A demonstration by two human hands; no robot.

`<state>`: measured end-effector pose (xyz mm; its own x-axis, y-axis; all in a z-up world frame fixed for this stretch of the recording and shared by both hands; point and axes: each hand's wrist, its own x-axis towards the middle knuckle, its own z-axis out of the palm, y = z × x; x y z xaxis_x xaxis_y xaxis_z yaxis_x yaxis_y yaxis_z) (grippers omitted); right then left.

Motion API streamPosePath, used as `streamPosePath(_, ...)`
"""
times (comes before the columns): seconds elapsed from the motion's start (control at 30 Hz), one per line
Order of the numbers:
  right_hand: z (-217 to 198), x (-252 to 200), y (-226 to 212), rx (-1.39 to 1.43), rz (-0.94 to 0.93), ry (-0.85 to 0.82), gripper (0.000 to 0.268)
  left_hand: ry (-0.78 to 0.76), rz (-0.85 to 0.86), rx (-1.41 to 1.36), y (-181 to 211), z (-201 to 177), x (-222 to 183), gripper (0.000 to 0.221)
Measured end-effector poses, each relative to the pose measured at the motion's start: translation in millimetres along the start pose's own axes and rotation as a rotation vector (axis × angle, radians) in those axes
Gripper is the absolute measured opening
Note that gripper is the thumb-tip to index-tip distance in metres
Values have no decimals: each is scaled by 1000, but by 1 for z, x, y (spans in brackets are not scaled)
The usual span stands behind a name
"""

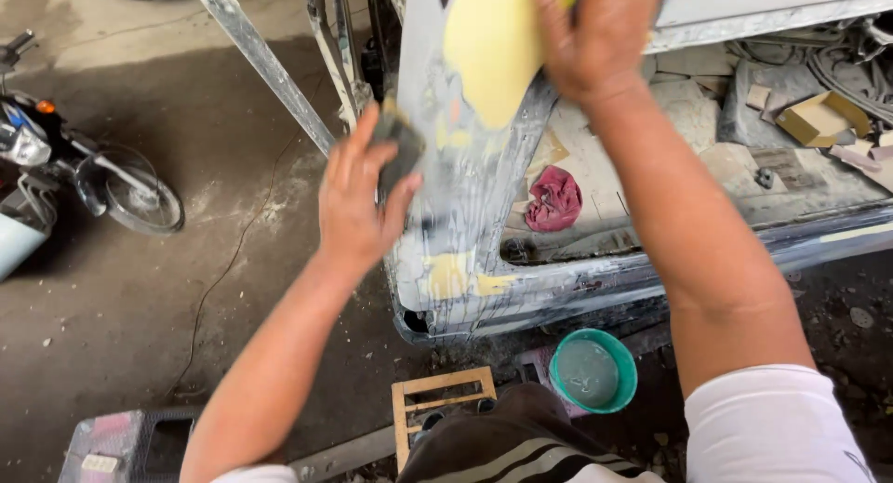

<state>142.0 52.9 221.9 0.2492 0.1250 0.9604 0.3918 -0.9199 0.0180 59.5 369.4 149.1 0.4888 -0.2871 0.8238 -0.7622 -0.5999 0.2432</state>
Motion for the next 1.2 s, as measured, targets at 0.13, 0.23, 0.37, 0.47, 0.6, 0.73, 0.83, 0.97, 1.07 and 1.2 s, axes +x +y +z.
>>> streamPosePath(0.13, 10, -19, -30, 74, -570, -211, 44, 166, 186, 67, 15, 0, 80, 35)
streamPosePath(0.23, 4, -32, -1, 72, -594, -288, 48, 132, 305, 220, 25, 13, 120, 32)
streamPosePath(0.37, -18, -6, 40, 75, -201, -11, 42, 4, 417, 428, 15, 47, 145, 23)
streamPosePath(0.47, -28, 8, 32, 86, -110, 32, 42, 136, 405, 345, 17, 62, 134, 22)
streamPosePath(0.6, -29, 2, 42, 87, -151, 12, 42, 84, 397, 356, 17, 72, 94, 23)
streamPosePath(0.73, -35, 1, 55, 71, -219, -42, 42, 168, 360, 341, 30, 76, 126, 20)
streamPosePath(0.83, -41, 3, 67, 74, -181, -31, 41, 248, 347, 277, 44, 97, 146, 22)
streamPosePath(0.97, -45, -2, 82, 87, -132, -4, 40, 191, 433, 332, 38, 114, 116, 15)
streamPosePath(1.07, -49, -5, 89, 69, -177, -12, 41, 283, 386, 336, 41, 92, 138, 20)
streamPosePath(1.2, -50, -4, 85, 98, -165, 51, 40, 299, 283, 58, 71, 144, 155, 23)
